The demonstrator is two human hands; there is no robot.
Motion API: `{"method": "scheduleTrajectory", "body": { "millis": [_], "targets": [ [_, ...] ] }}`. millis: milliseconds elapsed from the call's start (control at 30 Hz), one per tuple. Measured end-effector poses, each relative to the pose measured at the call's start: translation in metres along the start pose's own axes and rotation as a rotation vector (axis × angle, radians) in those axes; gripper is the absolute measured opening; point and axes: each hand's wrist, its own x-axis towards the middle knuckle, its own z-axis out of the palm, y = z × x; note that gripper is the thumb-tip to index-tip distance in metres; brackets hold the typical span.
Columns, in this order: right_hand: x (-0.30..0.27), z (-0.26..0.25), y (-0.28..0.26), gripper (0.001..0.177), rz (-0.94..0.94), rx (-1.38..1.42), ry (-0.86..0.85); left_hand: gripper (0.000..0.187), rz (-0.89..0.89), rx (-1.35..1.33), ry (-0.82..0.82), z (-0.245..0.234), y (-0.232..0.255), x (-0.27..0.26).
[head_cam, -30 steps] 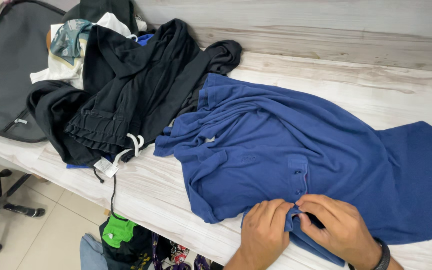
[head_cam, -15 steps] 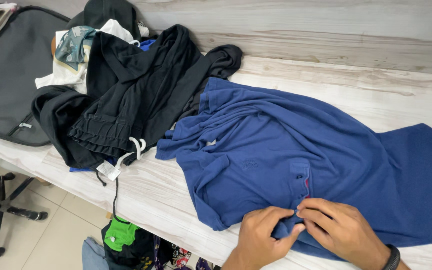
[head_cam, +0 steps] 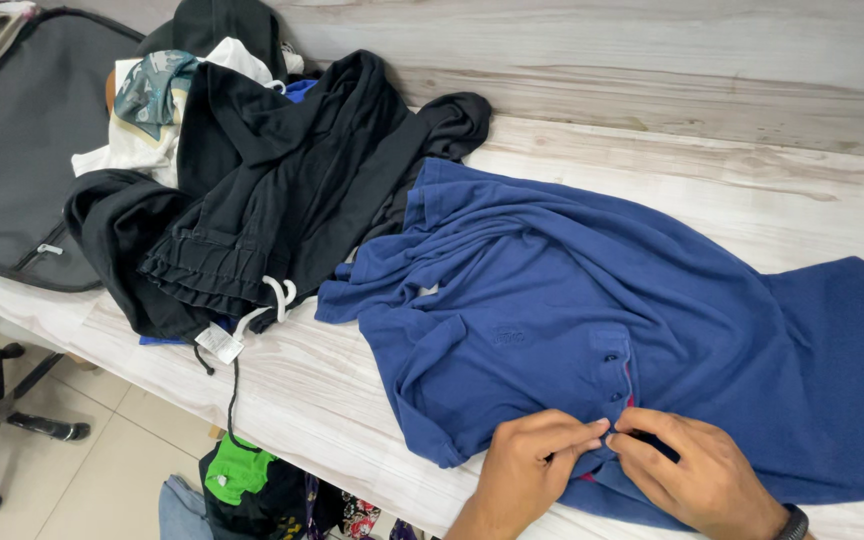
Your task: The person buttons a blue polo shirt, folds its sleeves and body into a compact rectangle, and places it into a suitcase before beginning to unfold a pair of black trousers.
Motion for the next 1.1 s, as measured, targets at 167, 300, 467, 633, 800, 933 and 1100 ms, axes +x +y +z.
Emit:
{"method": "scheduleTrajectory", "body": {
  "millis": [167, 300, 467, 633, 800, 933, 1100],
  "targets": [
    [-0.007, 0.006, -0.001, 0.022, 0.084, 0.044, -0.001, 0.020, -0.063, -0.008, -0.011, 0.001, -0.004, 0.001],
    [-0.002, 0.004, 0.002, 0.022, 0.106, 0.120, -0.051, 0.022, -0.012, 0.030, -0.010, 0.002, -0.005, 0.000],
    [0.000, -0.006, 0.006, 0.023, 0.082, 0.149, -0.183, 0.021, 0.032, 0.078, -0.001, 0.004, -0.007, -0.001],
    [0.003, -0.008, 0.001, 0.025, -0.033, 0.063, -0.124, 0.021, 0.024, 0.146, -0.016, 0.004, -0.001, 0.000],
    [0.006, -0.010, 0.000, 0.024, -0.108, 0.026, -0.060, 0.019, -0.023, 0.098, -0.100, -0.002, 0.002, 0.008],
    [0.002, -0.006, -0.001, 0.025, -0.055, 0.034, -0.052, 0.016, -0.027, 0.060, -0.117, -0.006, 0.001, 0.013],
    [0.000, -0.002, 0.001, 0.020, 0.046, 0.069, -0.058, 0.011, -0.063, 0.078, -0.062, -0.003, 0.004, 0.013]
  ]
}}
